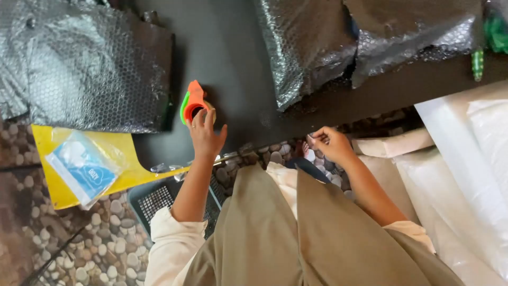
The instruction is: The person wraps a rectangular item in black bubble wrap, folds and seals the edges with clear tape, and then uses a feather duster to wipe the surface of the wrapped package.
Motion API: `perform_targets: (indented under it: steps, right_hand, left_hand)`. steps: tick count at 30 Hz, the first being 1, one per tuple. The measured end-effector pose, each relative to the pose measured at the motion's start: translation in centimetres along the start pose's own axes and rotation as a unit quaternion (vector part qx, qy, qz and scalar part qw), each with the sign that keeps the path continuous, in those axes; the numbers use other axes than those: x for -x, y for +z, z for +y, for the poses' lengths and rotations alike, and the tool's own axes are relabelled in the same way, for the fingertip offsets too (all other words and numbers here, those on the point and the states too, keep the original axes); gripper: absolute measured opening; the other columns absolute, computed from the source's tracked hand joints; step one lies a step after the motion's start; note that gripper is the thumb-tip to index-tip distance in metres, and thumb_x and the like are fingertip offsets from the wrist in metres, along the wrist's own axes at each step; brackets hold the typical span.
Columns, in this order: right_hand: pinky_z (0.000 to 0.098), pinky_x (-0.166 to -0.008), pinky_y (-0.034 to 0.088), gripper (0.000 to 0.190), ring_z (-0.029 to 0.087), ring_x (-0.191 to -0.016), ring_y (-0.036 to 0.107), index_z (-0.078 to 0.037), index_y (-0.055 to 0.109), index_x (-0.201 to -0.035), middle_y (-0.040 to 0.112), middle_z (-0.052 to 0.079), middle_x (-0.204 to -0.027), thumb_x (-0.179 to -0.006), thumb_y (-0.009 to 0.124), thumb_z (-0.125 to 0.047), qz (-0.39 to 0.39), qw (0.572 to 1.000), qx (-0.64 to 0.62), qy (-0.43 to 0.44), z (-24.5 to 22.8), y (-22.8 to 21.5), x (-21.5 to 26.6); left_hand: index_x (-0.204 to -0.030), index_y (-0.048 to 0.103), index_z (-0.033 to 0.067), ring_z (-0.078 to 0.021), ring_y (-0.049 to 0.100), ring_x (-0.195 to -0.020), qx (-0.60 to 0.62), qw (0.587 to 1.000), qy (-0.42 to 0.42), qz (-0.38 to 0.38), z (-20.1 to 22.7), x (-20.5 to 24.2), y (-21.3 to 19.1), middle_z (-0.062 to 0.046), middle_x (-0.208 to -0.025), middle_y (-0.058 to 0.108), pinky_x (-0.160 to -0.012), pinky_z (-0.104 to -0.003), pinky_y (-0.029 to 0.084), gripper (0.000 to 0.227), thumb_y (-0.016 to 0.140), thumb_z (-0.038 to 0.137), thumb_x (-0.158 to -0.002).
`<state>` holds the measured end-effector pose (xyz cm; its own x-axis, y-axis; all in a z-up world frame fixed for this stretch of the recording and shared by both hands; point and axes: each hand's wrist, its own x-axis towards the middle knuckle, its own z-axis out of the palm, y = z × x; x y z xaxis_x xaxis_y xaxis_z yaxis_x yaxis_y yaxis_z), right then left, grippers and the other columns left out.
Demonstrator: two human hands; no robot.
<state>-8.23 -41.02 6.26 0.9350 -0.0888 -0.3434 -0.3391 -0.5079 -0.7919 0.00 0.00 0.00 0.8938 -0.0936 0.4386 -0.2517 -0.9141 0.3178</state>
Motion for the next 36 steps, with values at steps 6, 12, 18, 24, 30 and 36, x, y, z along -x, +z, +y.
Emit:
perform_targets:
  steps: [6, 12, 18, 24, 30, 36]
  right_hand:
    - [0.0263, -0.079, 0.057, 0.038, 0.015, -0.086, 0.069, -0.013, 0.068, -0.109, 0.071, 0.003, -0.092, -0.082, 0.092, -0.026, 0.205, 0.973, 0.055, -0.094, 0.5, -8.5, -5.3]
    - [0.0420, -0.080, 0.058, 0.075, 0.030, -0.092, 0.066, -0.011, 0.052, -0.109, 0.058, 0.009, -0.099, -0.057, 0.099, -0.039, 0.315, 0.901, 0.199, -0.220, 1.1, -10.1, -16.4]
    - [0.0420, -0.076, 0.057, 0.041, 0.029, -0.084, 0.069, -0.011, 0.054, -0.104, 0.058, 0.008, -0.093, -0.071, 0.076, 0.000, 0.259, 0.902, 0.182, -0.293, 2.8, -11.3, -23.1]
    - [0.0353, -0.060, 0.058, 0.025, 0.025, -0.068, 0.070, -0.013, 0.067, -0.095, 0.068, 0.005, -0.076, -0.072, 0.073, -0.006, 0.082, 0.957, 0.071, -0.270, 1.9, -14.3, -21.8]
    - [0.0273, -0.061, 0.059, 0.027, 0.015, -0.068, 0.069, -0.012, 0.072, -0.097, 0.072, 0.003, -0.078, -0.072, 0.079, -0.005, -0.109, 0.974, -0.018, -0.198, 1.1, -13.8, -21.4]
    - [0.0285, -0.063, 0.060, 0.020, 0.016, -0.068, 0.071, -0.009, 0.073, -0.097, 0.075, 0.006, -0.082, -0.078, 0.076, -0.004, -0.130, 0.970, -0.015, -0.203, 0.6, -11.4, -18.8]
  left_hand:
    - [-0.134, 0.062, 0.0140, -0.0361, 0.059, -0.125, 0.115, 0.984, 0.138, -0.024, 11.3, -4.9, -1.6, -0.016, -0.137, 0.057, -0.106, -0.053, 0.044, 0.068, 0.090, 0.029, -0.073]
    - [-0.141, 0.060, 0.0243, -0.0332, 0.053, -0.135, 0.074, 0.969, 0.235, -0.012, 23.3, -9.9, 7.5, -0.009, -0.144, 0.055, -0.112, -0.054, 0.042, 0.085, 0.093, 0.037, -0.063]
    - [-0.154, 0.047, 0.0302, -0.0358, 0.045, -0.144, -0.110, 0.968, 0.223, 0.036, 29.7, -13.2, 16.2, -0.012, -0.159, 0.042, -0.109, -0.057, 0.042, 0.079, 0.083, 0.032, -0.084]
    - [-0.144, 0.060, 0.0302, -0.0335, 0.052, -0.136, -0.113, 0.967, 0.215, 0.082, 29.2, -12.8, 15.5, -0.010, -0.152, 0.054, -0.104, -0.055, 0.043, 0.050, 0.066, 0.019, -0.095]
    - [-0.138, 0.064, 0.0351, -0.0301, 0.048, -0.137, -0.082, 0.980, 0.183, 0.011, 25.9, -10.2, 15.4, -0.001, -0.153, 0.053, -0.107, -0.056, 0.035, 0.054, 0.066, 0.031, -0.084]
    - [-0.126, 0.071, 0.0296, -0.0318, 0.052, -0.111, -0.089, 0.973, 0.205, 0.063, 25.6, -7.7, 15.4, -0.006, -0.126, 0.060, -0.106, -0.062, 0.041, 0.032, 0.068, 0.026, -0.094]
